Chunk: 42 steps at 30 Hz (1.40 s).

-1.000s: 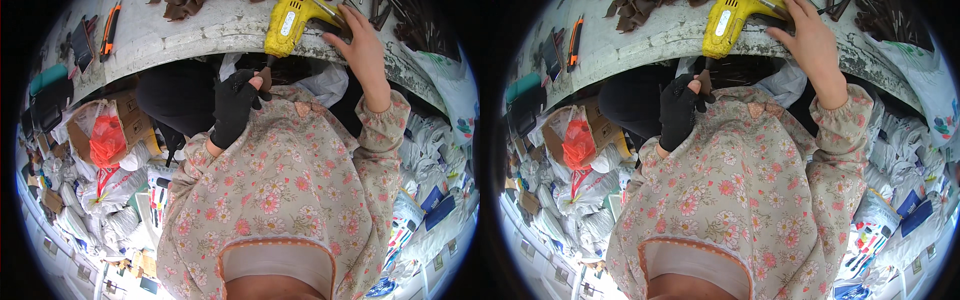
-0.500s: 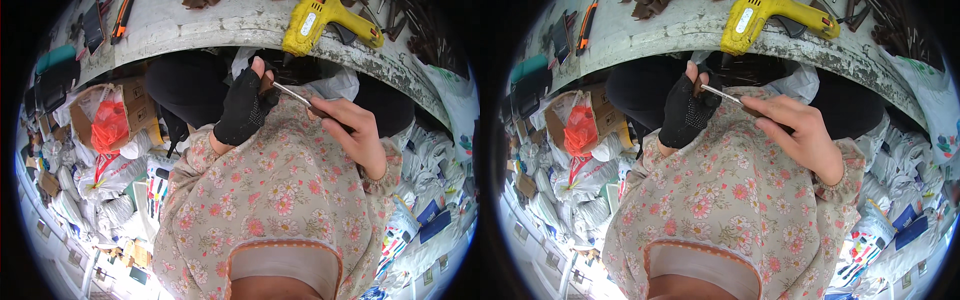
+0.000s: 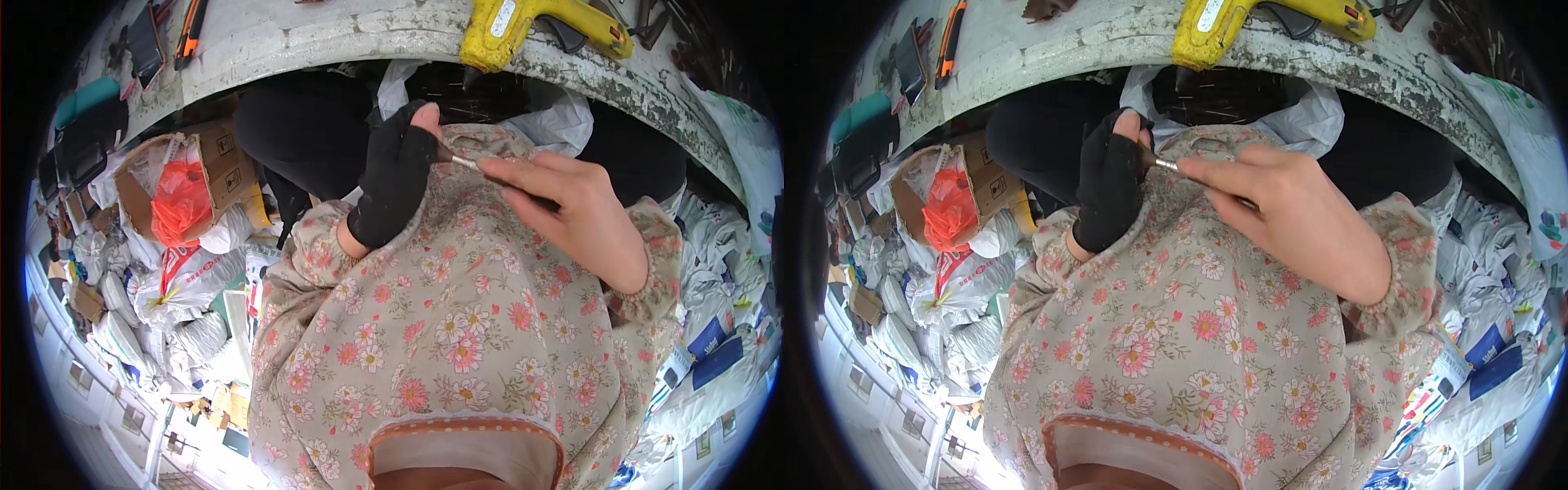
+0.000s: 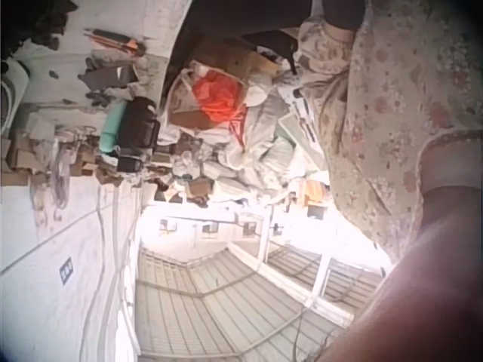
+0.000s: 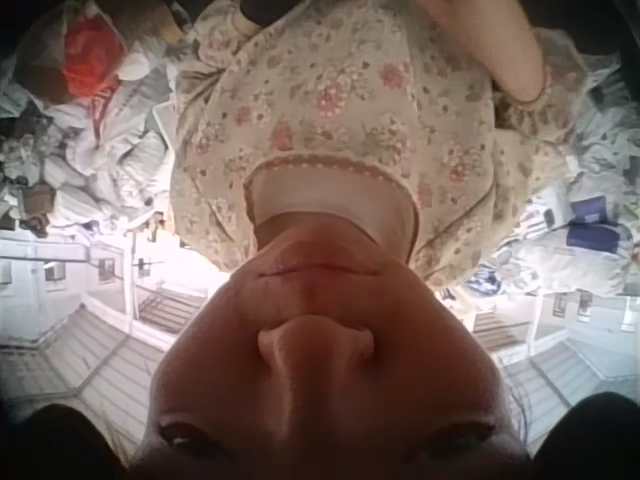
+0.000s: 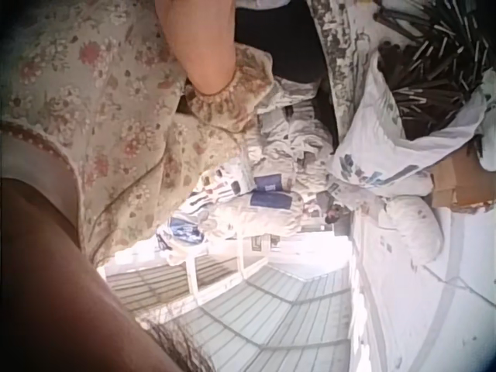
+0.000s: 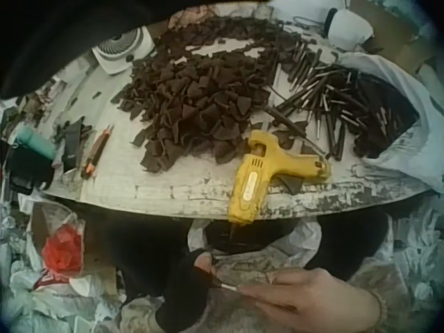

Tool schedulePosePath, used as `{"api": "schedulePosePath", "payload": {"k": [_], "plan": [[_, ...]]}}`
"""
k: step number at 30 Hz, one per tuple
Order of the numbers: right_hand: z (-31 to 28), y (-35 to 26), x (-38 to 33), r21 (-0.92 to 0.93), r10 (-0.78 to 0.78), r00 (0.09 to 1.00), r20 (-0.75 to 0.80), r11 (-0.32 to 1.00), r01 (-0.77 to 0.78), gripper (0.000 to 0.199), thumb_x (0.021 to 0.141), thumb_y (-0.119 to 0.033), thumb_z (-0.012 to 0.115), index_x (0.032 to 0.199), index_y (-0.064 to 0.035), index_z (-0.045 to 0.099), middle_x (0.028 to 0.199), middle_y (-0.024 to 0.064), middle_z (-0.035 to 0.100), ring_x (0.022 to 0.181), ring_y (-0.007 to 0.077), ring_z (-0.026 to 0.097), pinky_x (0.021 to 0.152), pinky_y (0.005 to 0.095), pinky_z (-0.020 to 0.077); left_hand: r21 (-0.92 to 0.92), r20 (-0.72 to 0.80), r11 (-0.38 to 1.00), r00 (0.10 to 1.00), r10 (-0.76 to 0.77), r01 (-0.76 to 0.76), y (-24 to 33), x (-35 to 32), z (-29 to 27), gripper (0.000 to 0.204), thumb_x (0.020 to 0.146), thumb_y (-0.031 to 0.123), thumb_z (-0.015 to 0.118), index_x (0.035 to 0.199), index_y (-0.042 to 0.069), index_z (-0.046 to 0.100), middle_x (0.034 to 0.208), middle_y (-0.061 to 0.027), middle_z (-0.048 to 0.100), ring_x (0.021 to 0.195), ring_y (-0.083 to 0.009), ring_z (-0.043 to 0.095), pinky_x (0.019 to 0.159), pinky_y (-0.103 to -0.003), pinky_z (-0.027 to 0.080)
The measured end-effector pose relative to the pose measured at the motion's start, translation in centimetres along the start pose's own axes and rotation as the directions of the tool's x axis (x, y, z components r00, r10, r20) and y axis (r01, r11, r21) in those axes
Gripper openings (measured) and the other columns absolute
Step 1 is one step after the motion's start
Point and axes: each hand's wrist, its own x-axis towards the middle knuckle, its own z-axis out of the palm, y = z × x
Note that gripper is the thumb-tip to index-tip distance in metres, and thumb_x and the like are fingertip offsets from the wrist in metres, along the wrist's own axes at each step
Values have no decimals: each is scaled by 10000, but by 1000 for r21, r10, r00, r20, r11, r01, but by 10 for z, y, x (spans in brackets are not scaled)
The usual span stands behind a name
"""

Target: Assembling small plastic components onto thin rods at a workbench.

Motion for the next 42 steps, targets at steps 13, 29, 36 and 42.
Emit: {"api": "schedulePosePath", "payload": {"k": [13, 29, 36, 42], "plan": [[20, 34, -4, 166, 93, 995, -28, 982, -87, 302, 764, -28, 638, 1065, -23, 622, 776, 97, 626, 675, 169, 603, 629, 256, 472, 98, 347, 991, 930, -119, 91, -26, 12, -25, 167, 860, 155, 602, 958, 21, 621, 826, -16, 594, 741, -77, 524, 671, -233, 426], [123, 209, 89, -307, 113, 994, -15, 945, -112, 279, 794, -267, 606, 1032, -128, 653, 979, 162, 621, 952, 325, 578, 814, 408, 459, 677, 121, 347, 563, 817, -649, 29, 117, -17, 176, 700, 24, 696, 869, 46, 652, 819, -73, 606, 671, -170, 574, 622, -288, 459], [41, 137, 59, -51, 194, 906, 376, 981, -188, 244, 797, -290, 614, 890, -79, 692, 729, 105, 645, 681, 220, 613, 661, 335, 479, 813, 322, 47, 515, 794, -580, 28, 192, -29, 280, 754, 104, 663, 1031, 79, 629, 950, -78, 640, 737, -177, 609, 670, -297, 476], [-88, 65, 44, 47, 158, 898, -411, 987, -152, 208, 824, -221, 621, 889, -38, 695, 647, 33, 605, 565, 64, 522, 499, 215, 401, 344, 91, 824, 890, 447, -450, 39, 133, -18, 254, 840, 94, 592, 1088, 34, 603, 889, -5, 644, 785, -59, 552, 667, -209, 437]]}}
